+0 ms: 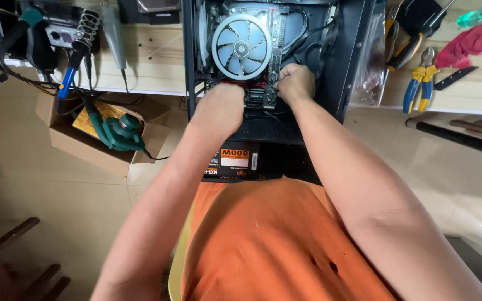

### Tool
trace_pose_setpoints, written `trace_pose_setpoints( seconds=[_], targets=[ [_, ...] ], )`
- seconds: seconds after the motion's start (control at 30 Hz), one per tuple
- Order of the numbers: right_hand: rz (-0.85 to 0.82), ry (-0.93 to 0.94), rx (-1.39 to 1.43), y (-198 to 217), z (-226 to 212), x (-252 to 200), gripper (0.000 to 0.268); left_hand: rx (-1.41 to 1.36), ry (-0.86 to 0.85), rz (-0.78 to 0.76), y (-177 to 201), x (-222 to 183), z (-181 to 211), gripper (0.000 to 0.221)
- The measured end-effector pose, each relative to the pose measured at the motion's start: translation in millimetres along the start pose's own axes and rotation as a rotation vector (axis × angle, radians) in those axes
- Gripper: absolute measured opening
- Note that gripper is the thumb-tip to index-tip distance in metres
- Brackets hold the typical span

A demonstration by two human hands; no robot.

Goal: Repairing a computer by connecting internal cables and using a screwdriver to secure components

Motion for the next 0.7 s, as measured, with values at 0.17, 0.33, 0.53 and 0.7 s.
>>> trace_pose_setpoints(
  seconds=[0.17, 0.33, 0.53, 0.7],
  targets=[
    [-0.026, -0.013, -0.015, 2, 2, 7, 0.018, 0.22, 0.147, -0.377, 3, 27, 8, 0.028],
    [-0.035, -0.055, -0.027, 1, -1, 2, 0.015, 0.4, 0.388, -0.627, -69, 19, -21, 0.038],
    [-0.06, -0.113, -0.069, -8, 1, 8, 0.024, 0.446, 0.327, -0.66, -88, 28, -29, 0.047],
    [-0.061, -0.099, -0.036, -9, 0, 5, 0.026, 0.432, 0.343, -0.749, -62, 27, -12, 0.044]
  ],
)
Point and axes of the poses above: each hand's wrist, its own x-axis towards the middle knuckle, its own y-axis out of the back of the hand, z = x × y, the point moved 4 cm from there along x, towards the middle knuckle, and after that the axes turned 9 degrees about z, right-handed, at the moved point
